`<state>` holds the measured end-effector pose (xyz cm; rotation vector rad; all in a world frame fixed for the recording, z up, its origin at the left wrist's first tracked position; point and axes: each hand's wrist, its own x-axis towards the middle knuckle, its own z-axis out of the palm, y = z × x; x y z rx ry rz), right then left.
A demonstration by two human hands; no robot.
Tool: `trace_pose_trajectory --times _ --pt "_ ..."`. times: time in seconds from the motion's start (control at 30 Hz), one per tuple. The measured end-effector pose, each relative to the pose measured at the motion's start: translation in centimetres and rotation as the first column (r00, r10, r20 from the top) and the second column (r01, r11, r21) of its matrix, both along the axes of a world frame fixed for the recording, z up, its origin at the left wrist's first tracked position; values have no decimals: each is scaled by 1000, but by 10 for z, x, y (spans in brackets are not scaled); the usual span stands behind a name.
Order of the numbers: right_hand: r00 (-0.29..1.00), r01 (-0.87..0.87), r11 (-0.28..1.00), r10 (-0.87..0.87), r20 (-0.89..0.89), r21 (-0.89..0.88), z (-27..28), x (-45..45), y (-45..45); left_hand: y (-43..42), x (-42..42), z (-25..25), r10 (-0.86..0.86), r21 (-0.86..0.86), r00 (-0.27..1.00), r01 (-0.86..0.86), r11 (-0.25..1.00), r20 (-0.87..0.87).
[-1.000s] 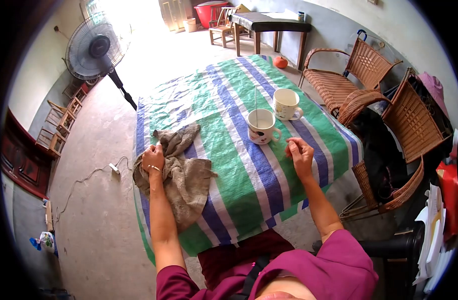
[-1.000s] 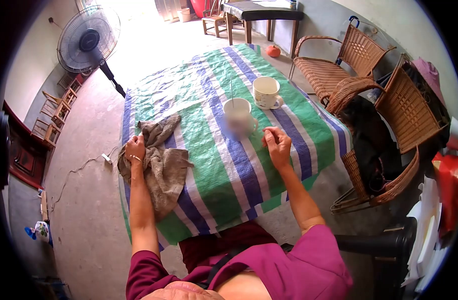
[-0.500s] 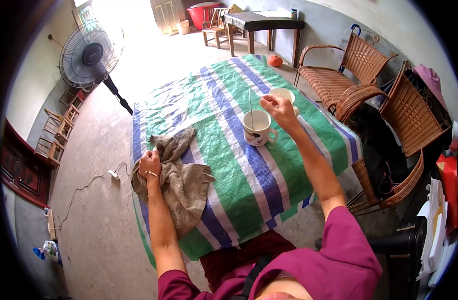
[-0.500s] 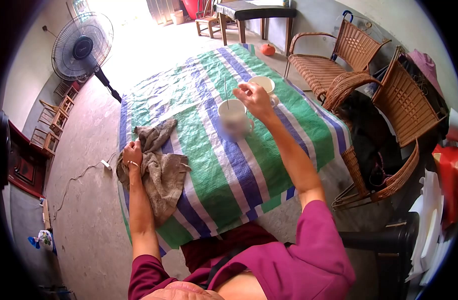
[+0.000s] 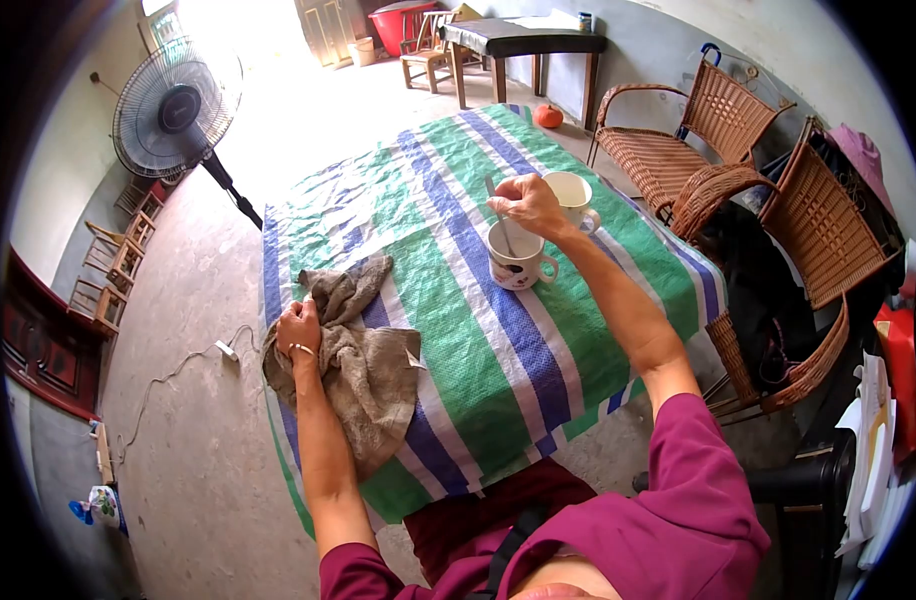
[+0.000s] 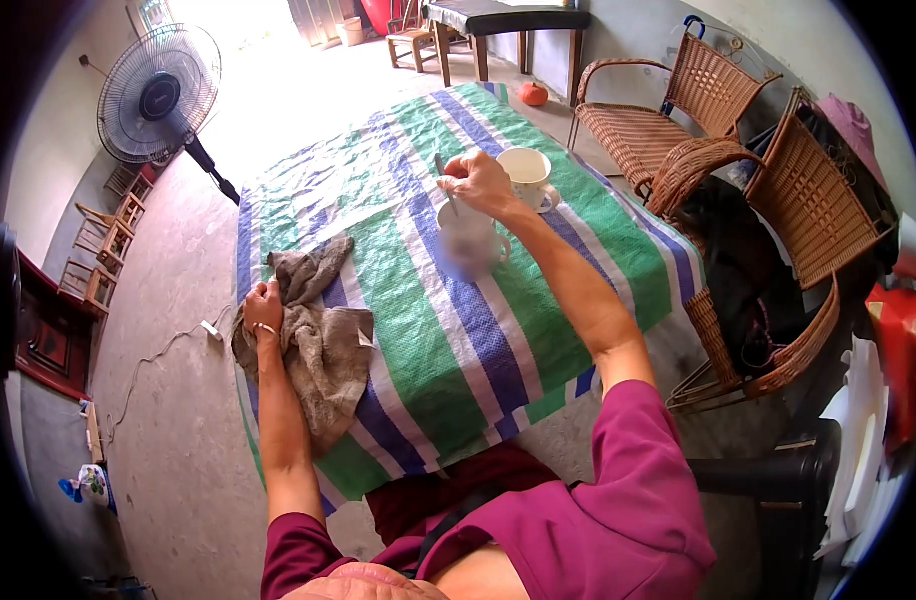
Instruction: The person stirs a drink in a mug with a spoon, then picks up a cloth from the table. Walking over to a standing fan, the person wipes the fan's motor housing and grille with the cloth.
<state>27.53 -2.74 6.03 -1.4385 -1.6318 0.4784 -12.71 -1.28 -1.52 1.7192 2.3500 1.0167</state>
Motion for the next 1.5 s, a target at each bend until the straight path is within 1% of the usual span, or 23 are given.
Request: trace_pose_trajectory --times 0.07,0.1,0.13,0.2,0.23,0.27,0.37,0.57,0.6,0.67,0.7,0.8,0.87,0.9,0.97,1.0,1.07,1.1,1.17,1.2,1.27,1.43,1.5 --pt "997 -33 995 40 -65 93 3 3 -7 0 -1 1 -3 -4 1000 3 1000 5" --pt "999 -43 988 45 -4 146 5 7 -10 0 -1 1 0 -12 1000 0 1000 11" --pt "999 -43 988 44 -3 147 5 9 -12 0 0 1 2 -21 1000 -2 1000 17" --pt "997 -79 965 83 -6 250 8 12 -23 1 0 1 5 -24 1000 -4 1000 10" --pt "996 -77 968 65 59 238 12 13 -29 1 -1 0 9 -26 1000 -9 1000 3" --pt "996 -76 968 64 61 237 16 14 -37 2 -2 -1 7 -27 1000 -7 1000 4" --pt "964 -106 965 41 264 239 29 14 -57 4 -4 -5 -2 -27 1000 2 1000 6" --pt "946 -217 900 99 308 379 29 16 -64 3 -4 -4 -18 -17 1000 18 1000 -7" --pt "946 -216 900 98 308 379 30 16 -64 3 -4 -4 -15 -21 1000 15 1000 -5" --pt "943 -184 943 90 321 278 31 15 -65 3 -4 -3 -13 -25 1000 13 1000 -4" --pt "943 -183 943 89 320 278 30 16 -64 2 -4 -3 -14 -26 1000 14 1000 -5" --pt "946 -110 972 39 322 206 21 23 -60 3 -4 -2 -16 -17 1000 15 1000 -14" --pt "981 -104 975 69 182 194 16 26 -60 2 -4 -3 -14 -10 1000 14 1000 -22" --pt "981 -104 976 69 183 192 10 27 -57 1 -3 -1 -12 -3 1000 12 1000 -25" --pt "982 -82 984 107 -154 158 -1 29 -51 0 -2 -2 -13 1 1000 13 1000 -27" --pt "983 -80 984 104 -153 157 -2 29 -51 0 -2 -3 -13 31 1000 14 999 -19" --pt "931 -21 989 74 -357 150 -2 30 -52 2 -3 -4 -17 62 1000 18 998 -11" --pt "932 -19 988 72 -357 151 1 31 -54 3 -4 -5 -21 50 1000 21 999 -1" --pt "840 44 987 46 -540 152 8 33 -59 4 -5 -5 -28 36 1000 27 999 9" --pt "841 46 987 43 -539 151 9 37 -60 5 -5 -5 -19 3 1000 19 1000 1" --pt "848 125 985 -43 -528 120 10 42 -61 5 -5 -5 -13 -31 1000 13 999 -5" --pt "852 113 990 -52 -521 87 9 47 -66 5 -5 -5 -11 -23 1000 11 1000 -10" --pt "850 76 993 -17 -527 89 11 45 -68 5 -5 -4 -4 -25 1000 4 1000 -15"
